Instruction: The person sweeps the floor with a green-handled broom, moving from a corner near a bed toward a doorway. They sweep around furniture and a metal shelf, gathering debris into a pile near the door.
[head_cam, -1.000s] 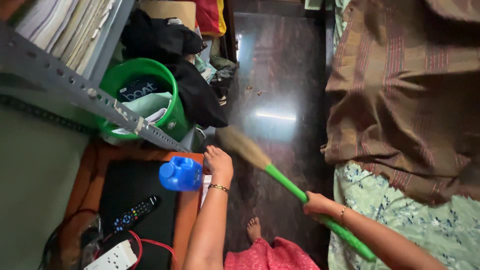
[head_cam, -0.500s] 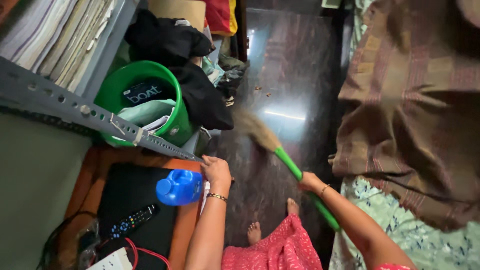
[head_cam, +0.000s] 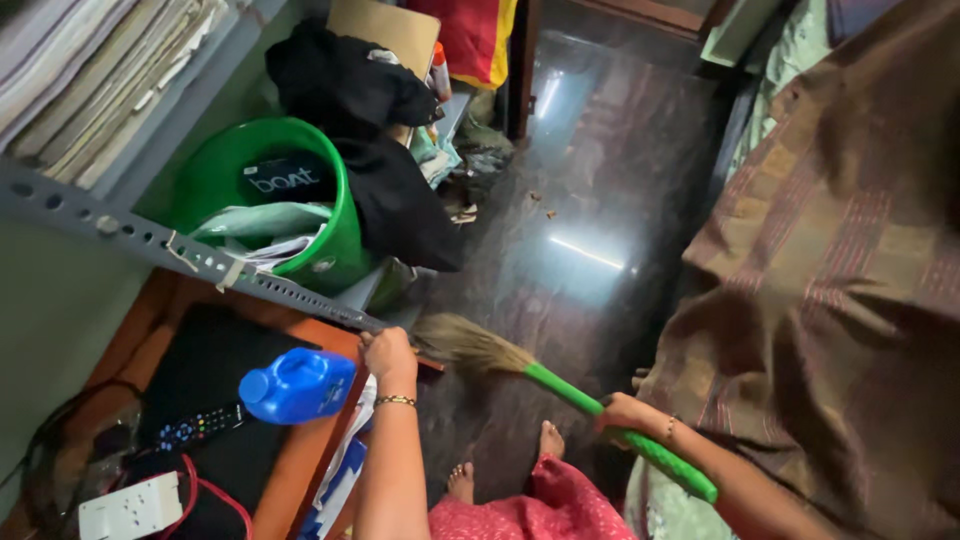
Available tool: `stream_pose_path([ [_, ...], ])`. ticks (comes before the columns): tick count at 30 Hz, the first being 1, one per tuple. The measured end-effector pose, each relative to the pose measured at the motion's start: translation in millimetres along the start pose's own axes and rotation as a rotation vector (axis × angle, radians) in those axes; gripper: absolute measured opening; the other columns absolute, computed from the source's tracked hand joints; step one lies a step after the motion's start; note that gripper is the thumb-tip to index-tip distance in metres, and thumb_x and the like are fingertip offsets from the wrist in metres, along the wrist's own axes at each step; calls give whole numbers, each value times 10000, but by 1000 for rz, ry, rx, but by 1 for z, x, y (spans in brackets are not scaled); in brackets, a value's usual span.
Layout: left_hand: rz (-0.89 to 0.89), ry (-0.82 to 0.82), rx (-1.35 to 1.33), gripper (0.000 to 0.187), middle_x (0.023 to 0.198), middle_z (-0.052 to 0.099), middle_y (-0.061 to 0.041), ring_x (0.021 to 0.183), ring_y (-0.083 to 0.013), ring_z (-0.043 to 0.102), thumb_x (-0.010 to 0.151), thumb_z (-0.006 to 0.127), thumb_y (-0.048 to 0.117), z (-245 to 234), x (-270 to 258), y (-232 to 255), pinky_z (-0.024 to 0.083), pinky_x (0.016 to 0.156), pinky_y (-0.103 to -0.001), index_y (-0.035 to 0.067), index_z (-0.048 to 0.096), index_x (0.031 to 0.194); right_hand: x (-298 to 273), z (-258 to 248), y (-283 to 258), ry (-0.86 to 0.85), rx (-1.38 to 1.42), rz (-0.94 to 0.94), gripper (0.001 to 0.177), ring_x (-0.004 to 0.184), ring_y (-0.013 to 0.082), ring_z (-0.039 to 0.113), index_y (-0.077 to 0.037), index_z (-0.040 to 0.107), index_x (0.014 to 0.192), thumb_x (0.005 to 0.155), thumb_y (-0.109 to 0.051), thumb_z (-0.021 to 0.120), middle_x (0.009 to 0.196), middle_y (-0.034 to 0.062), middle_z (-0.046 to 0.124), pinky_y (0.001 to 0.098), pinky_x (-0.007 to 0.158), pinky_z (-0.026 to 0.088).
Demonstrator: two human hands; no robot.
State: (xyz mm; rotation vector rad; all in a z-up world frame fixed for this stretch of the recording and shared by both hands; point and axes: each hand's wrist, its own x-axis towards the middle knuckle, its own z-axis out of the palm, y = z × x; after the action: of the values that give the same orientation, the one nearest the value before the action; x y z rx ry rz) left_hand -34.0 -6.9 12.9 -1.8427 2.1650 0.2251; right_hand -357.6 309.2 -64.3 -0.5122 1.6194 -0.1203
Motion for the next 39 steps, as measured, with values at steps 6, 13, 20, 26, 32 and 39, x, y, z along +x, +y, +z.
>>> stream_pose_path([
  [6,0,-56,-39,354,1218,716,-147,1228,-326,616,777,819,307,-22,-8,2,538,999,-392,90,786,1055,15,-96,-8,271,-358,-63,354,808,210,745,-84,784,977,701,-283,882,888,93,791,367,771,601],
  [13,-25,115,37,315,1171,738,-143,1287,-371,556,867,741,350,-10,-8,13,430,1103,-479,88,798,1032,56,-150,-56,624,-324,-154,541,930,347,748,-52,703,1182,707,-279,827,1010,196,769,433,823,596],
  [20,-87,83,-30,546,1182,722,-167,1287,-420,518,771,781,517,-32,-15,32,388,1103,-526,60,771,1070,49,-83,-28,529,-136,-124,881,936,302,780,-158,511,1472,649,-210,819,1047,199,777,400,847,614],
  [26,-143,119,2,577,1152,717,-208,1269,-455,522,774,790,496,-12,-7,36,382,1064,-621,-6,753,1055,52,-16,-32,177,-358,-400,590,966,222,763,-155,702,1259,681,-229,791,1068,114,778,375,875,593],
  [32,-128,156,109,562,1042,750,-179,1132,-374,628,784,796,435,18,7,29,440,1022,-590,-46,733,1068,106,1,-96,208,-264,-346,409,861,228,785,-102,726,1185,793,-217,731,984,151,785,383,776,615],
  [39,-64,110,6,308,1008,765,-150,1082,-350,679,846,756,357,6,-2,18,506,964,-504,74,783,967,129,-73,-127,319,314,-281,456,618,228,666,5,703,1204,775,-123,788,820,132,731,393,558,555],
])
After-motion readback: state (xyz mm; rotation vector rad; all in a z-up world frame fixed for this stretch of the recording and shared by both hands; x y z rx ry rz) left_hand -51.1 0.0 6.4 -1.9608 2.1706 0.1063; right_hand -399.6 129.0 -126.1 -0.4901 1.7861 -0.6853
